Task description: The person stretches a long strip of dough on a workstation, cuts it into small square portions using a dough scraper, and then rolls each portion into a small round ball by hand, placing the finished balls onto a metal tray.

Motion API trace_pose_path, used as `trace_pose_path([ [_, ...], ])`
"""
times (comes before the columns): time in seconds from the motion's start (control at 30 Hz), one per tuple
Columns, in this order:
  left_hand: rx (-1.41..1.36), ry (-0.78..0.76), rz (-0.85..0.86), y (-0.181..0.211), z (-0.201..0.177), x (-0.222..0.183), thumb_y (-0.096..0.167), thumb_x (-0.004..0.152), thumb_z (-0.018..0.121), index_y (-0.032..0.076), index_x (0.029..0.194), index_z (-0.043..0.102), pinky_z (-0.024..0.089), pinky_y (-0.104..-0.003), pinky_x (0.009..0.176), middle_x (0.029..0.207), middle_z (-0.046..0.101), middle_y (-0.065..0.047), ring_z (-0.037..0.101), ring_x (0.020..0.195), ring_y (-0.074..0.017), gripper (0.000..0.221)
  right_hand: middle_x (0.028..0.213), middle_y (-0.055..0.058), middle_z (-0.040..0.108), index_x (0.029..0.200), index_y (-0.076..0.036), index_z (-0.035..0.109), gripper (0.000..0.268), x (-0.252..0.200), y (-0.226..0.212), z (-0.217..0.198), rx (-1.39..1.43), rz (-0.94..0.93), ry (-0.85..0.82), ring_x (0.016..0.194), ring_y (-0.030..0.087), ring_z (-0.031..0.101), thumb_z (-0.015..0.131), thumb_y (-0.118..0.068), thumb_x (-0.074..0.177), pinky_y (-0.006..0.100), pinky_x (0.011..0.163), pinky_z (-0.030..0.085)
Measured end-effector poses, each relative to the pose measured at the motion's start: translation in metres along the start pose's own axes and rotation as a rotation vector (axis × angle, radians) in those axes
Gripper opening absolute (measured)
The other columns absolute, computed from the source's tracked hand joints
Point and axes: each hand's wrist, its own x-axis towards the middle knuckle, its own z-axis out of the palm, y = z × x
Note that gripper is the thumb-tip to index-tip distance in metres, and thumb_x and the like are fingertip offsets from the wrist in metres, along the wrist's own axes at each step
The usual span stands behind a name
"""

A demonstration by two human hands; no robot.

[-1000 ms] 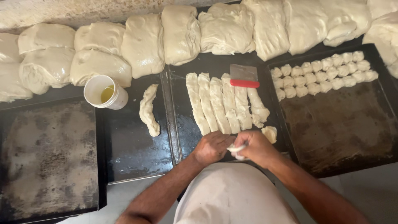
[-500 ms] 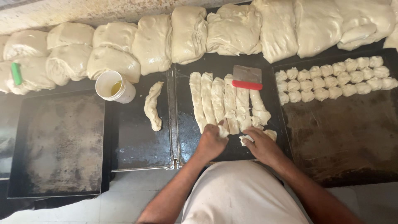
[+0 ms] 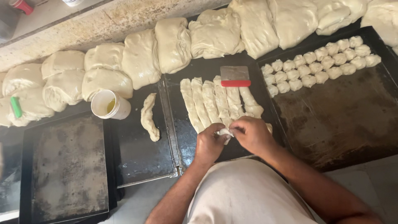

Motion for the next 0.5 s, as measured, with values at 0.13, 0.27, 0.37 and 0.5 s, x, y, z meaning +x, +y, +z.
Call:
trace_pose_path([
  [0.13, -0.677, -0.184, -0.319, -0.031, -0.005, 0.017, 0.006, 0.093, 0.074, -0.006, 0.130, 0.065, 0.062, -0.039, 0.072, 0.102, 0.068, -0.013, 0.068, 0.086, -0.0223, 0.040, 0.105, 0.015, 0.068, 0.106, 0.006, 0.073, 0.032, -0.016, -0.009, 0.020, -0.279, -0.538, 0.114, 0.100, 0.028, 0.066, 0.080, -0.011, 0.080, 0.037, 0.084, 0.056],
  [0.27, -1.129, -0.354, -0.480, -0.048, -0.021, 0.025, 0.001, 0.086, 0.060, -0.008, 0.131, 0.060, 0.070, -0.043, 0.077, 0.105, 0.068, -0.021, 0.071, 0.085, -0.0255, 0.046, 0.117, 0.014, 0.065, 0.110, 0.009, 0.073, 0.031, -0.019, -0.009, 0.032, -0.451, -0.748, 0.158, 0.110, 0.029, 0.062, 0.076, -0.003, 0.082, 0.037, 0.089, 0.057],
  [0.37, -1.126, -0.340, -0.518, -0.039, -0.027, 0.024, 0.004, 0.092, 0.061, -0.006, 0.125, 0.063, 0.065, -0.039, 0.083, 0.109, 0.071, -0.018, 0.073, 0.091, -0.0242, 0.034, 0.116, 0.008, 0.066, 0.107, 0.003, 0.072, 0.020, -0.018, -0.006, 0.043, -0.389, -0.748, 0.236, 0.111, 0.025, 0.062, 0.079, -0.003, 0.090, 0.038, 0.089, 0.055],
  [0.5, -0.515, -0.192, -0.179, -0.032, -0.024, 0.019, 0.001, 0.088, 0.067, 0.000, 0.118, 0.075, 0.054, -0.035, 0.084, 0.116, 0.069, -0.023, 0.068, 0.094, -0.0238, 0.031, 0.118, 0.013, 0.065, 0.109, -0.001, 0.071, 0.028, -0.016, -0.003, 0.053, -0.305, -0.523, 0.267, 0.111, 0.031, 0.063, 0.080, -0.007, 0.083, 0.046, 0.092, 0.053],
])
